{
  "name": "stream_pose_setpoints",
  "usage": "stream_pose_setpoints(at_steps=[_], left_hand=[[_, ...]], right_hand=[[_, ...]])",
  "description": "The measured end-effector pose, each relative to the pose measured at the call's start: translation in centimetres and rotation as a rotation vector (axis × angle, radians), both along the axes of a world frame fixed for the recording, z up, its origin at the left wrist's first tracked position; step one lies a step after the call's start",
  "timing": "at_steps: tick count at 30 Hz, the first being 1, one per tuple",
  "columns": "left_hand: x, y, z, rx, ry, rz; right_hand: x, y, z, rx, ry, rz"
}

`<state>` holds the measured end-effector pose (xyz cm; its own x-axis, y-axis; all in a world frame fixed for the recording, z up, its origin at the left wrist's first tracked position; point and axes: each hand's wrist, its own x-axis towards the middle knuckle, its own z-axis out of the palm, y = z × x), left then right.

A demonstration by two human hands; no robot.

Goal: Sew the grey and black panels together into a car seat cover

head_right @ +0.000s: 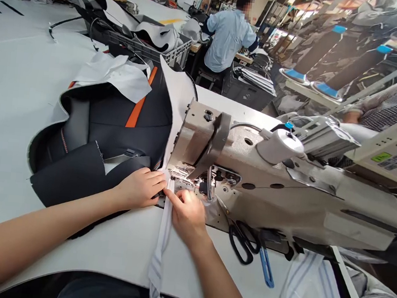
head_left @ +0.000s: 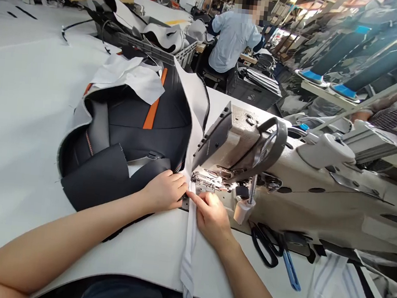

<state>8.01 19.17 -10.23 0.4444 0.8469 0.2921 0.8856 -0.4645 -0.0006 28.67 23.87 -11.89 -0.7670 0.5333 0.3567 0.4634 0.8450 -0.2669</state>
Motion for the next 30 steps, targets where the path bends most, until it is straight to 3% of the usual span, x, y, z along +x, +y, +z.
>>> stream_pose_setpoints(at_steps=[3,9,17,26,30], left_hand=[[0.0,0.1,0.1,-0.026,0.001,0.022],[0.0,0.2,0.1,-0.025,-0.011,0.03],[0.1,0.2,0.3,-0.048,-0.004,0.052],[-0.6,-6.1,-0.5,-0.006,0.021,-0.019],[-0.5,-6.7,-0.6,-0.015,0.012,-0.039]], right_hand=[[0.3,0.1,0.0,-0.034,0.025,-0.006],[0.3,-0.1,0.5,-0.06,-0.022,0.137],[0.1,0.2,-0.2,-0.065,0.123,-0.145],[0.7,0.5,-0.5,-0.133,0.158,-0.275],[0.4,0.4,-0.5,-0.137,0.132,-0.27]])
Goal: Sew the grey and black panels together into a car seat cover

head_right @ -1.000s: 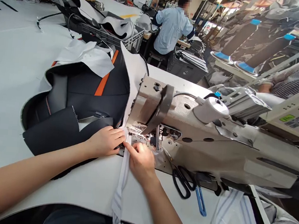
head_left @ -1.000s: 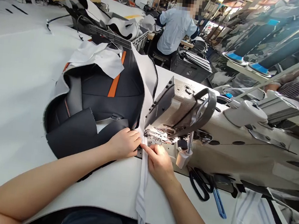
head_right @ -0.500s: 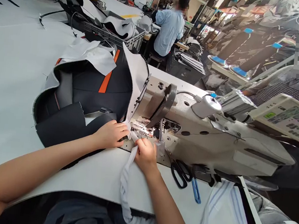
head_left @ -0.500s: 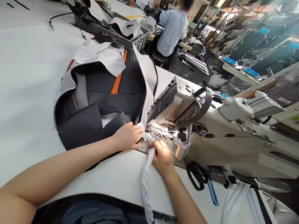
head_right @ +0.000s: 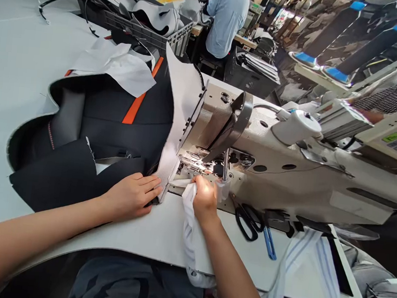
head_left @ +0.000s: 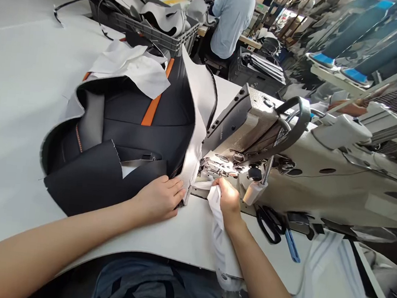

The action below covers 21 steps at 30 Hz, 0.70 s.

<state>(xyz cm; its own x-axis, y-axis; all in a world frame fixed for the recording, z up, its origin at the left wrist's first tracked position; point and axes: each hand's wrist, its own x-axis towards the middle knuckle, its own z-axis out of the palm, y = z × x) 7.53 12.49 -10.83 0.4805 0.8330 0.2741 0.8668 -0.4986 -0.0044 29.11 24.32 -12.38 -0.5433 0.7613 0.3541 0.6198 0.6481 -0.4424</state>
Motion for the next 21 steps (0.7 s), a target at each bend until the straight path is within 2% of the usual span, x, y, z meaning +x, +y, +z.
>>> stream_pose_setpoints(at_steps=[3,5,7,9,11,14,17,19,21], left_hand=[[-0.1,0.3,0.0,0.001,-0.009,-0.021],[-0.3,0.5,0.0,0.009,-0.017,-0.028],[-0.5,0.5,0.1,0.013,-0.034,-0.031],[-0.7,0.5,0.2,0.014,-0.057,-0.037],[-0.9,0.5,0.6,0.029,-0.081,-0.055],[-0.6,0.7,1.7,0.056,-0.066,-0.076],[0.7,1.6,3.1,0.004,0.039,0.004],[2.2,2.5,4.0,-0.007,0.121,0.088],[3.6,3.9,4.6,0.035,0.173,0.092]], right_hand=[[0.6,-0.5,0.4,0.004,-0.027,0.029],[2.0,-0.8,0.8,0.047,-0.059,0.01],[4.5,-0.8,1.0,0.148,-0.134,-0.094],[7.6,-0.9,0.9,0.236,-0.236,-0.262],[10.7,-1.3,0.5,0.232,-0.291,-0.372],[13.7,-2.6,0.0,0.159,-0.277,-0.335],[14.1,-3.4,0.5,0.136,-0.235,-0.255],[13.7,-3.5,1.6,0.094,-0.253,-0.277],[13.4,-3.6,2.9,0.027,-0.3,-0.329]])
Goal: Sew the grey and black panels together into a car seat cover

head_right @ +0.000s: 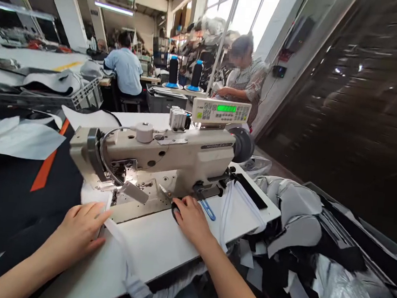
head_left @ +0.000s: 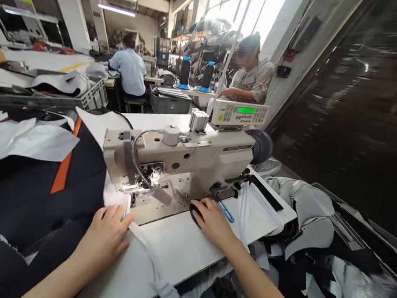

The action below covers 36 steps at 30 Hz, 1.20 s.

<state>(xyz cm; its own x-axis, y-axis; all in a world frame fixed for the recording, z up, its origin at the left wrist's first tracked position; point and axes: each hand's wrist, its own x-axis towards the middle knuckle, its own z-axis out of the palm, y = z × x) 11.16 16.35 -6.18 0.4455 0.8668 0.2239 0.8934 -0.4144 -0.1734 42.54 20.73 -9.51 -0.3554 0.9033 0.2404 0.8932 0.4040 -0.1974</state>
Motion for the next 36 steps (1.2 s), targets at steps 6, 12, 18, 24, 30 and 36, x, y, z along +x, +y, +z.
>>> stream_pose_setpoints(at_steps=[6,12,18,24,30,36], left_hand=[[0.2,3.7,-0.3,-0.08,-0.131,-0.208],[-2.6,2.2,-1.4,-0.081,-0.715,-0.038],[-2.9,2.2,-2.2,-0.165,-0.965,0.032],[-3.2,2.5,-3.3,-0.195,-1.032,-0.032],[-3.4,2.6,-3.6,-0.19,-1.067,-0.061],[-4.1,2.4,-3.0,-0.197,-1.052,-0.12]], right_hand=[[0.2,-0.8,0.9,-0.11,-0.055,0.111],[-2.5,-1.8,-0.3,-0.271,0.086,0.376],[-8.5,-1.7,1.1,-0.289,-0.062,0.377],[-12.7,-0.2,1.7,-0.196,-0.15,0.382],[-12.9,0.5,1.2,-0.246,-0.259,0.41],[-5.6,0.9,0.1,-0.207,-0.196,0.214]])
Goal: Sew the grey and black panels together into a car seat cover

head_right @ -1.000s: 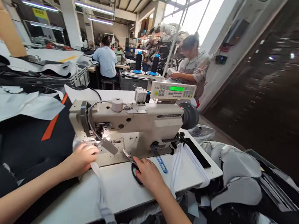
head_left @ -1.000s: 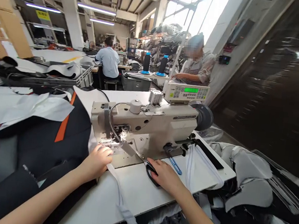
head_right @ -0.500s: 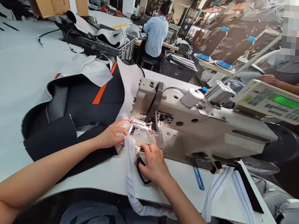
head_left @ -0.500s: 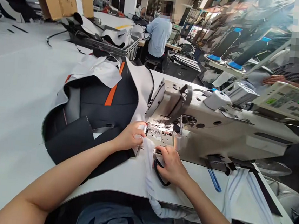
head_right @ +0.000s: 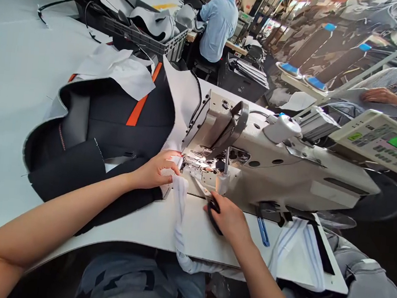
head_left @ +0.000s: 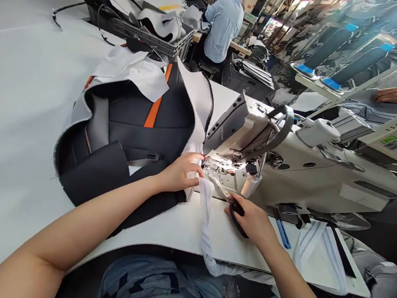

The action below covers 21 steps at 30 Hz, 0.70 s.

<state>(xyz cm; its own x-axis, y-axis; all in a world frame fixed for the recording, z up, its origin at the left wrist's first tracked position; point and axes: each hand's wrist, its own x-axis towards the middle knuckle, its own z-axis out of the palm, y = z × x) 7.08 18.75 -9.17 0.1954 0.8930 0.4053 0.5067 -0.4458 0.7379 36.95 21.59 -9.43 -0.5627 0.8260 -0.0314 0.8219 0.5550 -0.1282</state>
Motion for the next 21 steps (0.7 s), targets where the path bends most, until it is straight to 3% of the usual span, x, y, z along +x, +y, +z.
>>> stream_pose_setpoints(at_steps=[3,6,9,11,14,16,19,20,21], left_hand=[[-2.3,-0.2,0.4,0.125,0.092,0.038],[-6.2,-0.3,0.5,0.076,0.312,0.365],[-10.8,-1.4,0.3,-0.222,0.642,0.792],[-13.3,-3.4,0.7,-0.397,0.806,0.923],[-14.9,-8.7,2.3,-0.524,0.908,0.921],[-14.8,-12.9,3.7,-0.658,0.892,0.836],[-15.9,-18.0,5.7,-0.866,0.745,0.65],[-17.0,-19.3,6.2,-0.866,0.709,0.672],[-18.6,-20.3,6.7,-0.82,0.696,0.788]], right_hand=[[4.1,-0.4,-0.4,0.228,0.054,-0.067],[4.9,-1.5,-0.7,0.382,0.081,0.037],[1.2,-1.9,-1.2,0.33,0.159,0.236],[-3.1,-1.5,-1.8,0.274,0.271,0.356],[-9.8,-0.8,-2.4,0.204,0.401,0.474],[-13.3,-0.7,-2.4,0.16,0.43,0.524],[-15.3,-1.0,-2.1,0.097,0.446,0.646],[-15.3,-1.1,-2.0,0.075,0.454,0.708],[-15.1,-1.4,-1.9,0.053,0.462,0.771]])
